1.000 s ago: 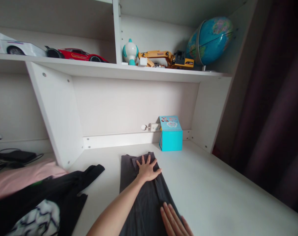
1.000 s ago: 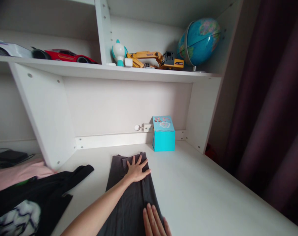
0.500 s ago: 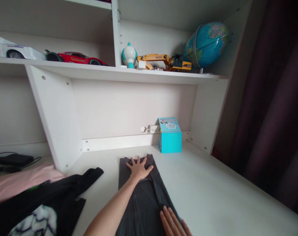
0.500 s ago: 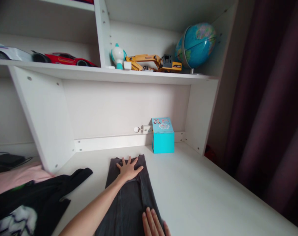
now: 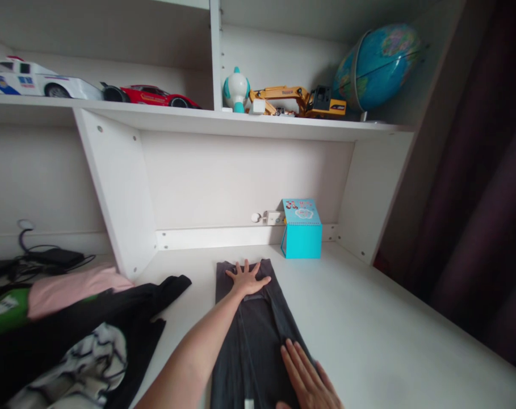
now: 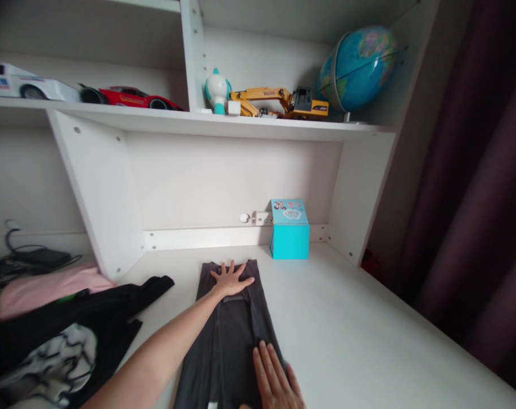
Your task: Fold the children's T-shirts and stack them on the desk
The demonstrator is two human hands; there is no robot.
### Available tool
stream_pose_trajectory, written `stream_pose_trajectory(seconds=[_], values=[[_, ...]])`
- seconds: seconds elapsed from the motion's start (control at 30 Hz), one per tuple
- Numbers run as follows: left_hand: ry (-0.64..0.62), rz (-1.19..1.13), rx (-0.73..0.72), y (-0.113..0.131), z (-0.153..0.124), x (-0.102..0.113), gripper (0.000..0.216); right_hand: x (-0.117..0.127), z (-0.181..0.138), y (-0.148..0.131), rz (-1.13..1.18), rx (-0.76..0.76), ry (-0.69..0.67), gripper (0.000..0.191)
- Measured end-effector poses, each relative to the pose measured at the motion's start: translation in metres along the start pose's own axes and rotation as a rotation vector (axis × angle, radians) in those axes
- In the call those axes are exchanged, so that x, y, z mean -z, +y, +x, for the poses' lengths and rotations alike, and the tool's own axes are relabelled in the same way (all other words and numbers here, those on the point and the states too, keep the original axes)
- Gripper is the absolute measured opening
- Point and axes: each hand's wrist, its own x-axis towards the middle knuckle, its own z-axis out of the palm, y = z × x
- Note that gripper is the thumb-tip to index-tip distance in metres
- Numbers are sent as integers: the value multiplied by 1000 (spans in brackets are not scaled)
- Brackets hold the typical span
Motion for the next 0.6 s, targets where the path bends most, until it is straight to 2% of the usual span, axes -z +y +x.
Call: stream_pose_trajectory(seconds=[0.07,0.13,0.23,0.33,0.47,0.53,0.6], values=[[2,6,-18,5,-11,4,89,23,3,-3,67,5,-121,64],[57,8,-67,12,-31,7,89,44,6,-10,112,-53,-223,66],[60,-12,-213,22,-80,10,87,63,6,-19,163,-116,-311,66],[0,21,-387,23,-143,19,88,64,2,-22,200,-138,-300,66],[-25,44,-508,4,-221,27,84,53,-6,-21,215,-132,-194,64],[-61,71,-525,-10,-248,18,86,50,-9,-20,221,-123,-140,62],[-114,134,-522,-23,-266,-2,84,50,-10,-21,229,-114,-113,62]])
